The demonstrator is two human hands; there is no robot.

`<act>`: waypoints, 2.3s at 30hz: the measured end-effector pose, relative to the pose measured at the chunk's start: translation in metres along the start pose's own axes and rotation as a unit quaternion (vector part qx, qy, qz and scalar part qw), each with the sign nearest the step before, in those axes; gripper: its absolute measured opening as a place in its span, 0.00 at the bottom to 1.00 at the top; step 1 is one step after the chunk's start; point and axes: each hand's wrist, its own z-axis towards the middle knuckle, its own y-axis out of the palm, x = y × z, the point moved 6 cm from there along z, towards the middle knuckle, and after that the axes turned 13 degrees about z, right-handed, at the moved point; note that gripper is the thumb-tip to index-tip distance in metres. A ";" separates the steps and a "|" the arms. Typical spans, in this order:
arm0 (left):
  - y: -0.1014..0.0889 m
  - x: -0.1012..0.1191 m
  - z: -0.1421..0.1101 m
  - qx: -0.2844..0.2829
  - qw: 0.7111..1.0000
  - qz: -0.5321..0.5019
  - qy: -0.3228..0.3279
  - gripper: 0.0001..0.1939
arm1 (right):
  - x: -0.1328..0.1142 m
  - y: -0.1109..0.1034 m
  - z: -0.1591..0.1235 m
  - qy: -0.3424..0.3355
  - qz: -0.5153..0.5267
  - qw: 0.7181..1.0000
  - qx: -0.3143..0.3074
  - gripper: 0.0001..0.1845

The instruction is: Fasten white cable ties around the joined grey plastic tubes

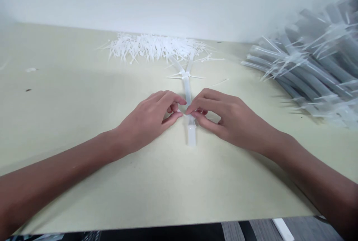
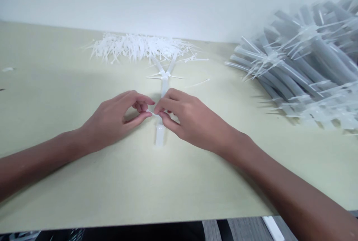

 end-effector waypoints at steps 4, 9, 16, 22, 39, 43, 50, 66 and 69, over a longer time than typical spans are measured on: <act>0.000 0.000 0.000 -0.003 1.000 0.003 0.003 0.10 | -0.002 -0.002 0.001 0.001 -0.008 1.000 -0.001 0.11; 0.000 0.002 0.000 -0.008 1.000 0.009 0.011 0.07 | 0.010 -0.025 0.000 0.037 -0.099 0.994 0.041 0.10; -0.001 0.005 0.002 -0.002 0.999 0.014 0.035 0.04 | 0.051 -0.021 -0.015 0.177 -0.135 0.968 -0.117 0.07; 0.001 0.005 0.003 -0.018 0.999 0.012 0.035 0.05 | 0.044 -0.013 -0.014 0.179 -0.133 0.968 -0.119 0.08; 0.006 0.003 0.003 -0.053 0.998 0.012 0.038 0.05 | 0.039 -0.007 -0.011 0.157 -0.180 0.964 -0.116 0.04; 0.007 0.003 0.003 -0.055 0.998 0.014 0.040 0.06 | 0.040 -0.006 -0.010 0.153 -0.190 0.962 -0.120 0.04; 0.008 0.002 0.003 -0.055 0.998 0.014 0.033 0.05 | 0.037 -0.008 -0.008 0.164 -0.203 0.959 -0.110 0.03; 0.008 0.001 0.003 -0.054 0.998 0.018 0.032 0.04 | 0.015 -0.020 -0.002 0.074 -0.078 0.994 -0.014 0.04; 0.008 0.001 0.002 -0.047 0.998 0.018 0.038 0.04 | 0.011 -0.020 -0.001 0.064 -0.039 0.997 0.009 0.05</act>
